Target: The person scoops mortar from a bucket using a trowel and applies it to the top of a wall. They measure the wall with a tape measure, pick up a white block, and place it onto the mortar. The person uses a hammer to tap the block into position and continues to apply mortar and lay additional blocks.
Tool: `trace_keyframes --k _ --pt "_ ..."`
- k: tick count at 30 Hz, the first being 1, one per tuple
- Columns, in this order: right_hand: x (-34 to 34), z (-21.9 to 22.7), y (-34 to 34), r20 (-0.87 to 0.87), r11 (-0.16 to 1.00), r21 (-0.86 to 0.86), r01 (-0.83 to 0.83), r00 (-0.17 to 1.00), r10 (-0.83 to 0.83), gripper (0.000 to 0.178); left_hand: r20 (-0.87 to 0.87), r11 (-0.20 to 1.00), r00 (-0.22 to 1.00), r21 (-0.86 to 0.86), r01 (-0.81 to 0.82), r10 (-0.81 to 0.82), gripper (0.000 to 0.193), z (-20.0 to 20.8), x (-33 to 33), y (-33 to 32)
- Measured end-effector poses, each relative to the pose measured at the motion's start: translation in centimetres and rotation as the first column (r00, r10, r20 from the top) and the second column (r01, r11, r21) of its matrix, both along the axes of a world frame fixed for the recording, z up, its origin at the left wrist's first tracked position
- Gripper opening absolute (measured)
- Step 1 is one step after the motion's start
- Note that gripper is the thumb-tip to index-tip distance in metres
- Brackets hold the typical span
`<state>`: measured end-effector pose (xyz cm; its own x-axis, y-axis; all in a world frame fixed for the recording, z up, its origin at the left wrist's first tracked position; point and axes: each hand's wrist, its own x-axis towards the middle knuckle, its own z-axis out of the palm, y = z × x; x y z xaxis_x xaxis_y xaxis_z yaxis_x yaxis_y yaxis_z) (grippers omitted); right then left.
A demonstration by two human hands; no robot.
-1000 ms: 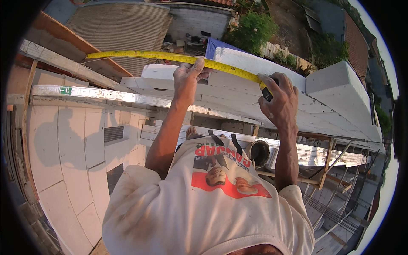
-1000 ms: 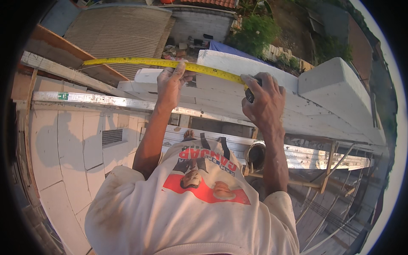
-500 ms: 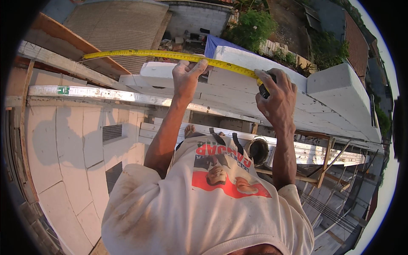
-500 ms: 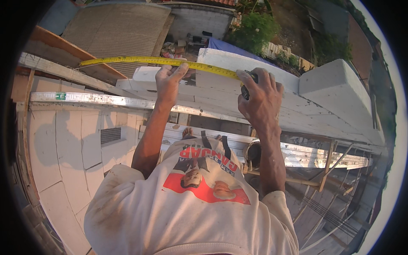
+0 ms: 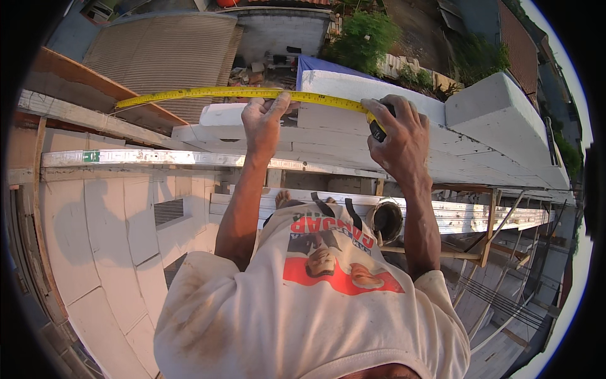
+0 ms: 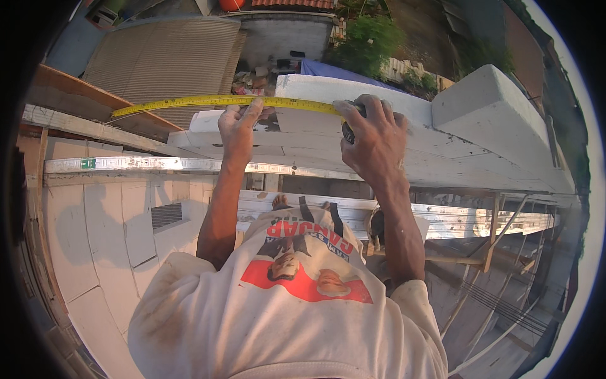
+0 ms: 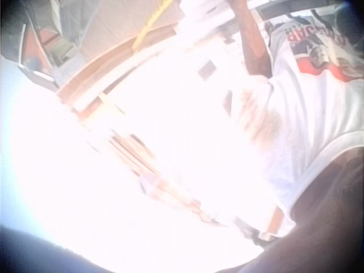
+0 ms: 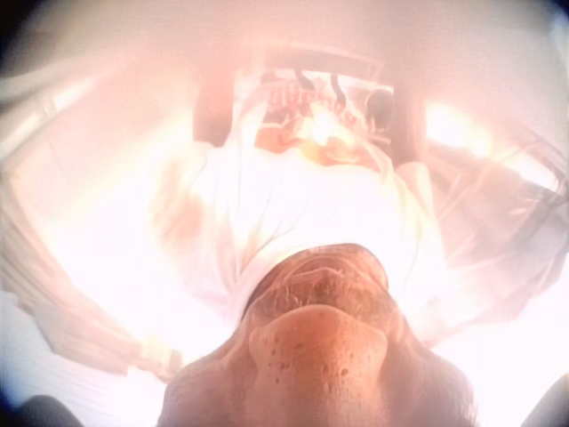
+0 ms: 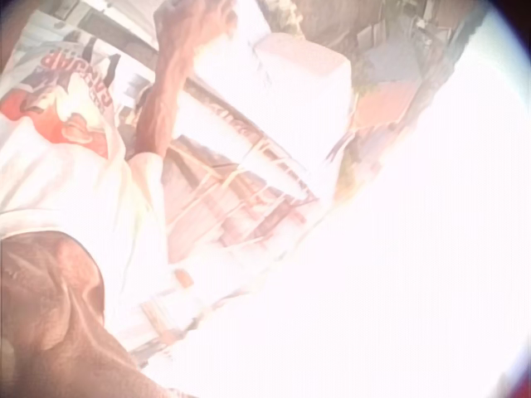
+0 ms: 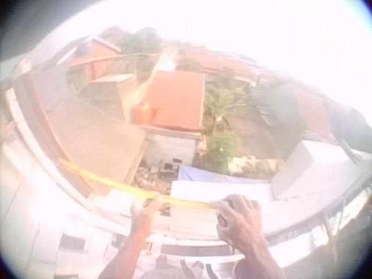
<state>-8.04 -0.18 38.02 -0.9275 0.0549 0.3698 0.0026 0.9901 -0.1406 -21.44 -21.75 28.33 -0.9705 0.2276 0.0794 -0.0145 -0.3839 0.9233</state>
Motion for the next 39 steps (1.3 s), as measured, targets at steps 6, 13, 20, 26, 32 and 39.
trace_keyframes --k 6,13,20,26,32,39 --pt "2.8 -1.0 3.0 -0.070 0.997 0.051 0.055 0.996 -0.051 0.069 0.021 1.000 0.999 0.000 -0.026 0.026 0.026 -0.8 -0.4 0.2" --pt "11.0 -0.7 15.2 -0.188 0.957 0.168 0.235 0.961 -0.203 0.064 0.060 0.999 0.998 -0.002 -0.034 0.034 0.027 -0.4 0.0 0.3" --pt "13.1 -3.3 21.5 -0.191 0.939 0.189 0.287 0.949 -0.251 0.070 0.057 0.996 0.997 -0.077 -0.041 0.045 0.027 -0.1 -0.2 0.2" --pt "12.4 -4.7 22.5 -0.253 0.940 0.197 0.278 0.941 -0.225 0.069 0.064 0.991 0.996 -0.121 -0.059 0.067 0.030 -0.1 0.0 -0.1" --pt "12.3 -5.5 23.4 -0.305 0.955 0.175 0.241 0.935 -0.180 0.069 0.073 0.996 0.997 -0.084 -0.033 0.039 0.030 -1.1 -0.7 -0.7" --pt "12.4 -5.0 22.8 -0.267 0.948 0.190 0.254 0.943 -0.199 0.065 0.076 0.995 0.996 -0.090 -0.044 0.051 0.030 -0.6 -0.6 -0.9"
